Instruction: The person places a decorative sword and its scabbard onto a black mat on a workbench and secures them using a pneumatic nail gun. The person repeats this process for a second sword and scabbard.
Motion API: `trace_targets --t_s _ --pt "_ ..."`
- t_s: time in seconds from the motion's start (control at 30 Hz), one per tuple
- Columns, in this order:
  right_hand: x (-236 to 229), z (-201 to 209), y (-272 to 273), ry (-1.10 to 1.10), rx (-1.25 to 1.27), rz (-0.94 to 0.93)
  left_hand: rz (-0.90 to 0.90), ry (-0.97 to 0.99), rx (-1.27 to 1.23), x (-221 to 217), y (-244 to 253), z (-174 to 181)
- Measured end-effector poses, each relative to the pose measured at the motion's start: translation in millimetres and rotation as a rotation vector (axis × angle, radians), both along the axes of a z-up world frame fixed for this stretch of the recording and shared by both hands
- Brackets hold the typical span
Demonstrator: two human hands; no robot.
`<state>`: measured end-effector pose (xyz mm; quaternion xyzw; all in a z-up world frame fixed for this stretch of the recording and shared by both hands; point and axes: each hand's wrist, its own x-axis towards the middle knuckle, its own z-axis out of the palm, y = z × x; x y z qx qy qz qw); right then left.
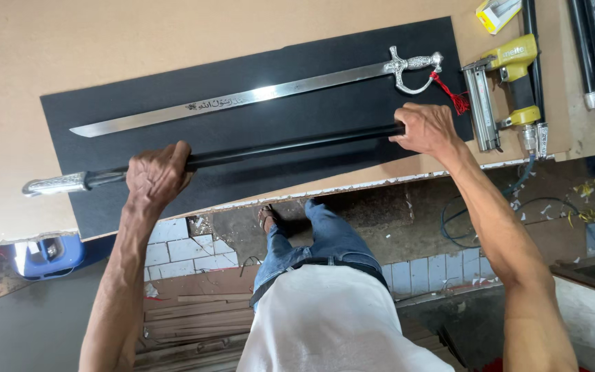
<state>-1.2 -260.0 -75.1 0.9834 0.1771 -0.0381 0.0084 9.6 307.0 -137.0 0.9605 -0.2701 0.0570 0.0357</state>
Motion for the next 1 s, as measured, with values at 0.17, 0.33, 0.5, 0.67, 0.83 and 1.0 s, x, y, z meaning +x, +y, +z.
trace_targets --t_s 0.17,0.33,0.5,0.67,0.83,1.0 --pt "-2.1 -4.2 -37.1 0.638 0.899 -0.318 0.014 0.272 -0.232 -7.0 9.9 -22.8" --pt "-3.8 -47.7 -76.7 0.452 1.080 -0.576 -0.016 0.122 -0.334 -4.2 -24.4 -49.1" --pt "-6.6 -87.5 -87.1 0.053 0.966 -0.423 0.022 -0.002 -0.328 -14.2 -76.4 -58.5" --pt "-14.2 -100.9 -96.0 -0.004 1.180 -0.483 0.061 -0.102 -0.338 -22.8 -108.7 -63.3" --pt "-11.2 -111.2 -99.4 -0.049 1.148 -0.546 0.058 -0.147 -0.325 -25.5 -118.9 -69.4" --pt "-7.1 -93.0 -100.6 -0.093 0.829 -0.410 0.068 -0.122 -0.339 -23.6 -116.7 -69.8"
